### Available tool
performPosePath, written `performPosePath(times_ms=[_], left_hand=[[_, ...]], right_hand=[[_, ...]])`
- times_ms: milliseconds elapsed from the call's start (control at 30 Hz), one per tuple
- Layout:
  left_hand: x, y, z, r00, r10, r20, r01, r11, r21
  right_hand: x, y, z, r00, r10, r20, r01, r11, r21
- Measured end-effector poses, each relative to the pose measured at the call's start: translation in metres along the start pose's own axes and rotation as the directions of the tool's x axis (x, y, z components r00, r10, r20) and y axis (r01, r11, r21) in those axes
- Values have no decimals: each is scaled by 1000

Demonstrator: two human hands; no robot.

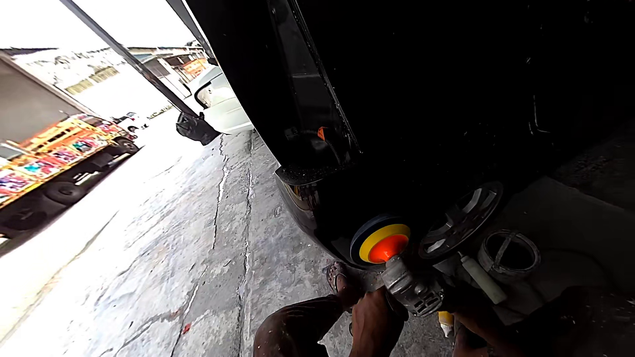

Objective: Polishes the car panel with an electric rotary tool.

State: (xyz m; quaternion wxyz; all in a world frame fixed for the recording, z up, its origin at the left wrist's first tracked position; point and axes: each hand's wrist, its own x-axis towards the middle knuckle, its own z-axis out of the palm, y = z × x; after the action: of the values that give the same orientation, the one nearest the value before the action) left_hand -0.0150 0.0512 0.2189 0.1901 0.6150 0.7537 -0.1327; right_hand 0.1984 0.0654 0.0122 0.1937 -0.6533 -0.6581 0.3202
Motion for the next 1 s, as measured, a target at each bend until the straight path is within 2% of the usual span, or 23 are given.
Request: performPosePath(times_ms=[133, 400, 533, 667, 767, 833, 900, 1000], left_hand=[[2, -20, 5, 999, -43, -18, 43, 999, -7], [-3, 54, -40, 995, 88, 48, -95, 978, 185], [-2, 63, -36, 995, 83, 46, -91, 974, 207], [-6, 38, -17, 999, 18, 31, -22, 992, 127], [-5, 5, 7, 999, -35, 5, 35, 999, 12], [2, -23, 38, 993, 18, -114, -29, 995, -92], [10, -46, 67, 960, 93, -264, -144, 974, -178], [12, -61, 78, 935, 123, -333, -202, 956, -213]], right_hand=[[8, -12, 8, 998, -49, 24, 51, 998, -48], [-2, 4, 0, 996, 85, 26, -89, 963, 253], [1, 7, -5, 990, 85, 109, -108, 969, 224], [8, 10, 0, 992, -14, 124, 5, 998, 70], [11, 5, 0, 988, -11, 157, 13, 1000, -14], [12, 5, 5, 993, -28, 116, 39, 995, -95], [13, -3, 1, 992, -12, 127, 34, 984, -173], [9, -15, -1, 986, 34, 162, -4, 983, -184]])
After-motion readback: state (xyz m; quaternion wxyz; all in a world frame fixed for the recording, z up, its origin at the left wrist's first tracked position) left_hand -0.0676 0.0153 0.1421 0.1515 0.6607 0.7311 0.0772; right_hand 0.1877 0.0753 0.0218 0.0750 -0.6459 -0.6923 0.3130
